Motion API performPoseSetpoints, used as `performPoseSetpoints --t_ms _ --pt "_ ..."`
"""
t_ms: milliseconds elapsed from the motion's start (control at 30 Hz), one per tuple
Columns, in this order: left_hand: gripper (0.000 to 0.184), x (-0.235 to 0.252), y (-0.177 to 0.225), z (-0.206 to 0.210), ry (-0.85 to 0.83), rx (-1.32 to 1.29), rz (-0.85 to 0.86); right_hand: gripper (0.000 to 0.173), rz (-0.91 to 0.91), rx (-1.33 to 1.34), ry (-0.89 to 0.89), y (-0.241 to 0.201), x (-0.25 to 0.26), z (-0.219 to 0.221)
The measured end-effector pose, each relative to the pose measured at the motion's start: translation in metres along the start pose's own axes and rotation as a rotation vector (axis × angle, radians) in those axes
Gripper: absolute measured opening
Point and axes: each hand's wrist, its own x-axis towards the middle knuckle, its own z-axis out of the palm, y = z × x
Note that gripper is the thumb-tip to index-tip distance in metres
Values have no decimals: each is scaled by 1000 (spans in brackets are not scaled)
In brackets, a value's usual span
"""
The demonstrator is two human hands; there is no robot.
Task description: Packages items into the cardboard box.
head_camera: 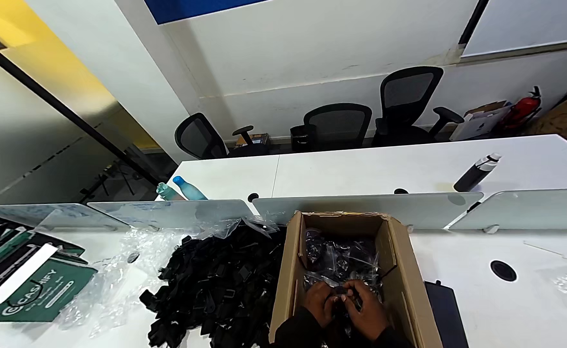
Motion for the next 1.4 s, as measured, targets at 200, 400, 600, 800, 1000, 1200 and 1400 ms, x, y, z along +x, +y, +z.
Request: performPoseSetpoints --t_ms 200,400,600,800,1000,1200,1400 --pt "23 1 -4 1 57 41 35 21 -34 -70 -46 2 1 0" --pt "21 0 -8 4 72 20 55 19 10 -73 -55 1 2 -1" --pt "17 -1 -9 3 69 37 32 19 -15 -87 -61 2 2 0" --pt "18 0 -7 2 57 23 -1 17 -5 -99 -37 1 2 0" --pt "21 3 -2 -1 1 39 -132 18 33 -15 23 -1 3 -2" --pt "21 3 -1 -3 -3 60 -158 22 76 -49 13 -3 3 -4" --pt "25 6 3 -8 -171 153 -200 28 -31 -310 -36 -6 1 -5"
